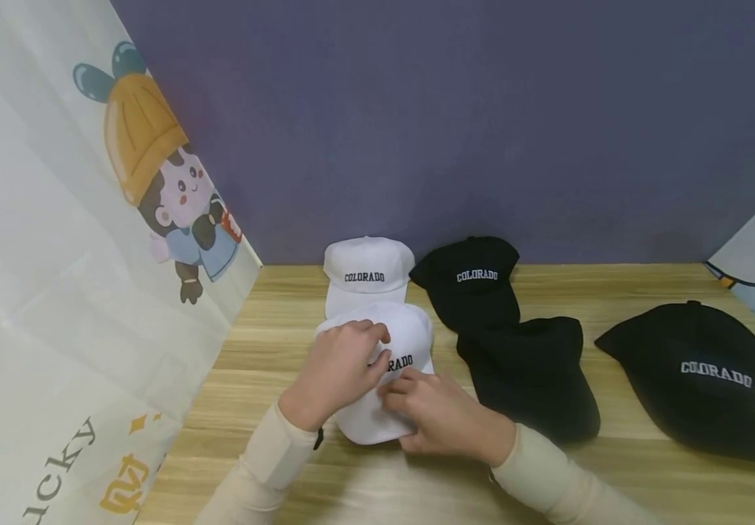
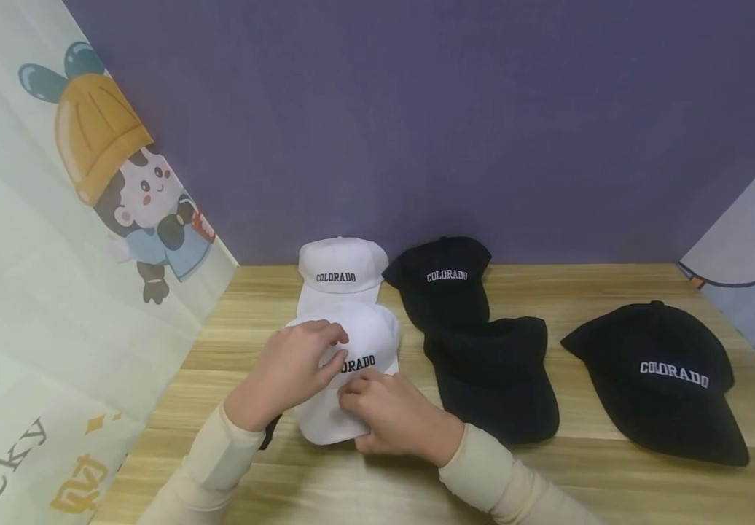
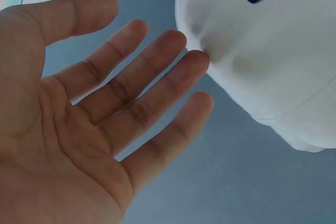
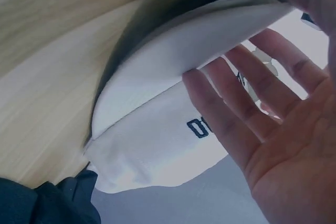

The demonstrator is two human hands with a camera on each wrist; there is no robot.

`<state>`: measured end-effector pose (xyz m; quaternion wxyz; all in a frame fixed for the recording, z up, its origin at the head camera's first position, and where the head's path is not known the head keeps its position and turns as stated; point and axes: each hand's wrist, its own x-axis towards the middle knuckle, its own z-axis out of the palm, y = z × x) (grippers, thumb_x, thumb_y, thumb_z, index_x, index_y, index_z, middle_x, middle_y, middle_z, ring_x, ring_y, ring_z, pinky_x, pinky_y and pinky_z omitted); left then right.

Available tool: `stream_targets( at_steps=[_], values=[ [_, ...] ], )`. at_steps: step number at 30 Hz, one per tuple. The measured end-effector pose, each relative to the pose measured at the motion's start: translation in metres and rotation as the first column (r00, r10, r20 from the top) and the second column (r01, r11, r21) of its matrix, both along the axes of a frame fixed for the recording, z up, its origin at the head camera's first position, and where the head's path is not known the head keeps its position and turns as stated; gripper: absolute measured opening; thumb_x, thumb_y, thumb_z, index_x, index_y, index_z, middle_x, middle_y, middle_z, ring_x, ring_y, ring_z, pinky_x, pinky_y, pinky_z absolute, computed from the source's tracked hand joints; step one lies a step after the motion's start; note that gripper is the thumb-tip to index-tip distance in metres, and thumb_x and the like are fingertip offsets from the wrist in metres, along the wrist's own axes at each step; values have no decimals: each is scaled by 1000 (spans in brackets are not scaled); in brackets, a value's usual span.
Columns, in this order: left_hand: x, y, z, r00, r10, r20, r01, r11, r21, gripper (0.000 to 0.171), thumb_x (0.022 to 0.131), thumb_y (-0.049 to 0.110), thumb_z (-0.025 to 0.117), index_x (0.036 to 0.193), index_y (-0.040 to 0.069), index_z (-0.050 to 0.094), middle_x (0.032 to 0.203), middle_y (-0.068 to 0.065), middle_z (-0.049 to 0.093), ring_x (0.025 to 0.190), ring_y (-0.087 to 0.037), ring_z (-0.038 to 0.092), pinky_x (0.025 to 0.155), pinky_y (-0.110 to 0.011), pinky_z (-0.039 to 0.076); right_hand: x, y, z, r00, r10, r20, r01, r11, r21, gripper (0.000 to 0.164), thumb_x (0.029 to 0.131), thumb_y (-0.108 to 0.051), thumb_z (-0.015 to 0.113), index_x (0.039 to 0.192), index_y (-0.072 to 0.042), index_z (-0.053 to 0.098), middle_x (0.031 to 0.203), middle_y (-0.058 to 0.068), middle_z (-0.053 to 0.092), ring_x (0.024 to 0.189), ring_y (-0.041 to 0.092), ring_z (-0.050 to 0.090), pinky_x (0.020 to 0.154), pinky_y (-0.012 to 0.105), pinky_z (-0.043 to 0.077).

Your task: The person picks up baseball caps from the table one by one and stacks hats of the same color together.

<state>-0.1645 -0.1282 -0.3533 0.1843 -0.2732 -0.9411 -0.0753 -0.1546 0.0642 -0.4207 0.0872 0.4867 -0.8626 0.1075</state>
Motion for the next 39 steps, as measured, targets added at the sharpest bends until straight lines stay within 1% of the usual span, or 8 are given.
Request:
stream_targets(
  at_steps=[10, 12, 17, 22, 28, 32, 36, 39],
  values=[
    [-11, -9, -4, 999, 38, -1, -38, 998, 56, 9, 89, 22, 72, 93, 14, 72, 81, 1, 67, 74, -22, 67, 58, -40, 54, 3, -2, 5, 1000, -7, 27, 7, 1000, 7, 35, 72, -29, 84, 104, -17, 75, 118, -3, 72, 105, 16, 66, 77, 31, 59],
    [-14, -12, -5, 999, 51, -4, -50, 996, 70, 8, 89, 20, 72, 94, 14, 73, 83, 0, 67, 75, -23, 66, 58, -41, 54, 5, -2, 6, 999, -21, 33, 20, 1000, 23, 32, 71, -29, 85, 100, -18, 74, 118, -3, 72, 102, 16, 66, 73, 31, 59],
    [-22, -18, -8, 995, 97, 8, -97, 990, 104, 6, 89, 16, 71, 95, 13, 73, 86, -3, 67, 76, -24, 65, 56, -41, 54, 9, -1, 11, 999, -48, 17, 47, 997, 61, 29, 67, -27, 85, 90, -19, 69, 112, -4, 73, 89, 17, 64, 65, 30, 55],
    [-32, -27, -14, 985, 167, 40, -171, 979, 111, 7, 90, 12, 70, 97, 12, 73, 88, -5, 67, 78, -27, 68, 58, -44, 55, 12, 0, 17, 998, -65, 10, 64, 994, 92, 31, 66, -25, 87, 91, -17, 70, 107, -2, 73, 85, 18, 64, 66, 29, 54],
    [-47, -42, -23, 971, 228, 75, -236, 963, 130, 11, 88, 6, 72, 97, 11, 73, 88, -7, 70, 72, -27, 67, 58, -42, 54, 15, 1, 23, 996, -86, 7, 84, 988, 130, 32, 65, -24, 88, 91, -17, 70, 104, -1, 73, 83, 18, 64, 61, 29, 52],
    [-58, -53, -30, 959, 255, 121, -268, 957, 112, 16, 86, 3, 70, 100, 10, 74, 95, -8, 73, 77, -30, 70, 62, -44, 56, 16, 2, 24, 996, -90, 3, 89, 986, 142, 32, 64, -23, 89, 89, -17, 69, 101, -1, 71, 78, 17, 63, 57, 28, 49],
    [-68, -60, -42, 949, 260, 177, -279, 955, 96, 23, 85, -2, 65, 103, 10, 74, 102, -9, 74, 84, -32, 71, 67, -46, 57, 16, 3, 24, 996, -85, 2, 84, 987, 140, 33, 63, -23, 89, 90, -18, 69, 99, -2, 71, 78, 16, 63, 56, 28, 48],
    [-77, -61, -54, 951, 241, 192, -260, 962, 79, 26, 85, -3, 67, 107, 9, 73, 104, -10, 72, 91, -34, 71, 73, -48, 58, 16, 3, 24, 997, -82, 14, 79, 986, 145, 34, 64, -24, 89, 91, -18, 70, 100, -2, 71, 80, 16, 64, 58, 28, 49]
  ],
)
